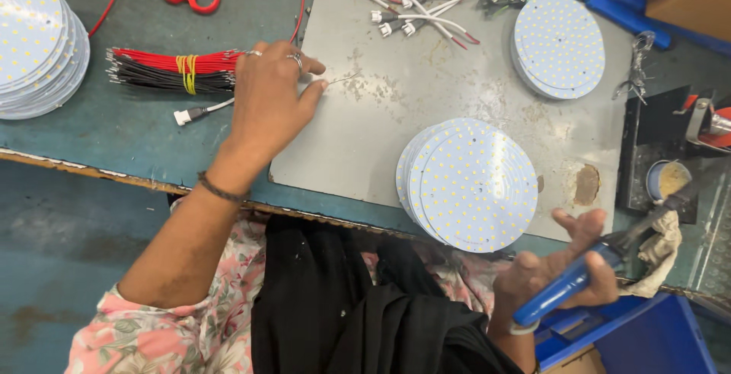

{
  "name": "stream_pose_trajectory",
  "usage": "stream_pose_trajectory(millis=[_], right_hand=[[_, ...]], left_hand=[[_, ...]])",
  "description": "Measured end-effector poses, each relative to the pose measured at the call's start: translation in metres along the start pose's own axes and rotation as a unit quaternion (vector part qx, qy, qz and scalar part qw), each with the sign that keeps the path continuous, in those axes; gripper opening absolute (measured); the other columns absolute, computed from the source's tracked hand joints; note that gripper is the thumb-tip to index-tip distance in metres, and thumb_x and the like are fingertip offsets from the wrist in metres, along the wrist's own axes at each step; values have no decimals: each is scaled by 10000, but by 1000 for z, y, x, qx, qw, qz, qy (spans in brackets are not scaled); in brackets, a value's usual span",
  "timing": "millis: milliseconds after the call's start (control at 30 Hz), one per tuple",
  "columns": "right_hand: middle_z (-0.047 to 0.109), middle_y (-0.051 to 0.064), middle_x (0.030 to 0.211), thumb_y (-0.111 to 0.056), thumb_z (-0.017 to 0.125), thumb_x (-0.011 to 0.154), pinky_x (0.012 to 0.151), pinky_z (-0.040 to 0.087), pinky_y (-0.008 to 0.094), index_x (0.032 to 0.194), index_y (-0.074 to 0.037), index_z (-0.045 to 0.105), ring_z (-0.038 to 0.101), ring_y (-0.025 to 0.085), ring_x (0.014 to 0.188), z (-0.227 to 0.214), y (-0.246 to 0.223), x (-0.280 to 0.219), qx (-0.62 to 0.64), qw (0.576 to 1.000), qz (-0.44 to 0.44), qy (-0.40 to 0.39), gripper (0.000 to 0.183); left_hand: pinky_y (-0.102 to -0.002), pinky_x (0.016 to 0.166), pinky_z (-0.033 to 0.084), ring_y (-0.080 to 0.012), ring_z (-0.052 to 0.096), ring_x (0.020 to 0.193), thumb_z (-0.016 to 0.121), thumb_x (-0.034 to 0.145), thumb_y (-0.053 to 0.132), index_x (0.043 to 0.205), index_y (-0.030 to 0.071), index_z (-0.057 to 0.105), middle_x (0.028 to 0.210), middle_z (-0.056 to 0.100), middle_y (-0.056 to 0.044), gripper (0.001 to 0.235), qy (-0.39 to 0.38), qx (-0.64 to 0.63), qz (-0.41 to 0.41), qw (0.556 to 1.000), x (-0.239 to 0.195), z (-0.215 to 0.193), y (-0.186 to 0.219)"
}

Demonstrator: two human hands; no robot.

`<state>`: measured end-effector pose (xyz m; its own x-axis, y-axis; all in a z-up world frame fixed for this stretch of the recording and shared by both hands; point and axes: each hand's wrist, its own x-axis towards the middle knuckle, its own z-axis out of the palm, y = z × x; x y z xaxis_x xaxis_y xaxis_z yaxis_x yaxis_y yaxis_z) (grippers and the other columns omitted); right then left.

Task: The person wipes the work surface with a cloth, then picks up circular LED modules and places them on the table. Using a soldering iron and solder wire, the person solders wires to the LED modules, handling each module one at a time and stacking completed units.

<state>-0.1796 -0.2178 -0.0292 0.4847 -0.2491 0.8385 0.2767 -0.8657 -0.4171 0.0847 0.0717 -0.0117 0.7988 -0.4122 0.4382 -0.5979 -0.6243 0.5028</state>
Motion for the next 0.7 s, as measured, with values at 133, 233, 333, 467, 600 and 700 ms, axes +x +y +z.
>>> stream_pose_trajectory(millis=[133,233,333,467,600,700], right_hand=[[381,171,1676,-319,534,1104,1065,515,421,1442,-166,227,484,260,1456,-8,-7,2,-22,999,30,-11,481],[362,172,1673,-298,558,1118,1089,498,415,1483,-156,207,470,260,1447,-11,-8,-1,-17,998,56,-1,526],[330,176,1706,-289,562,1146,1119,483,426,1503,-138,181,459,277,1489,-12,-7,-2,-18,998,59,3,543],[347,131,1680,-287,550,1132,1110,483,412,1498,-159,195,471,241,1491,-11,-10,-1,-22,998,64,-2,525],[381,87,1673,-261,551,1104,1119,478,411,1485,-216,223,432,208,1489,-12,-22,6,-10,997,71,-15,505],[346,80,1667,-186,607,1122,1146,466,413,1485,-234,222,408,209,1490,-11,-34,15,43,995,91,-17,531]], left_hand=[[-469,924,346,-304,519,1097,825,872,246,1014,146,829,1087,650,-69,174,30,67,26,997,-14,9,-1],[-461,908,313,-280,506,1116,821,879,238,984,169,833,1084,649,-15,126,30,82,37,995,-14,13,-1],[-459,913,304,-264,515,1102,829,870,231,924,170,820,1076,651,4,82,41,85,48,994,-10,17,-4],[-449,945,322,-234,542,1138,790,898,201,902,148,770,1072,643,19,57,36,166,110,979,-4,21,-7],[-425,952,341,-227,558,1149,708,927,160,919,106,722,1043,635,-16,56,14,242,172,955,7,12,0],[-455,892,363,-253,578,1068,662,896,127,893,106,687,1030,665,-28,32,24,136,207,969,6,-3,30]])
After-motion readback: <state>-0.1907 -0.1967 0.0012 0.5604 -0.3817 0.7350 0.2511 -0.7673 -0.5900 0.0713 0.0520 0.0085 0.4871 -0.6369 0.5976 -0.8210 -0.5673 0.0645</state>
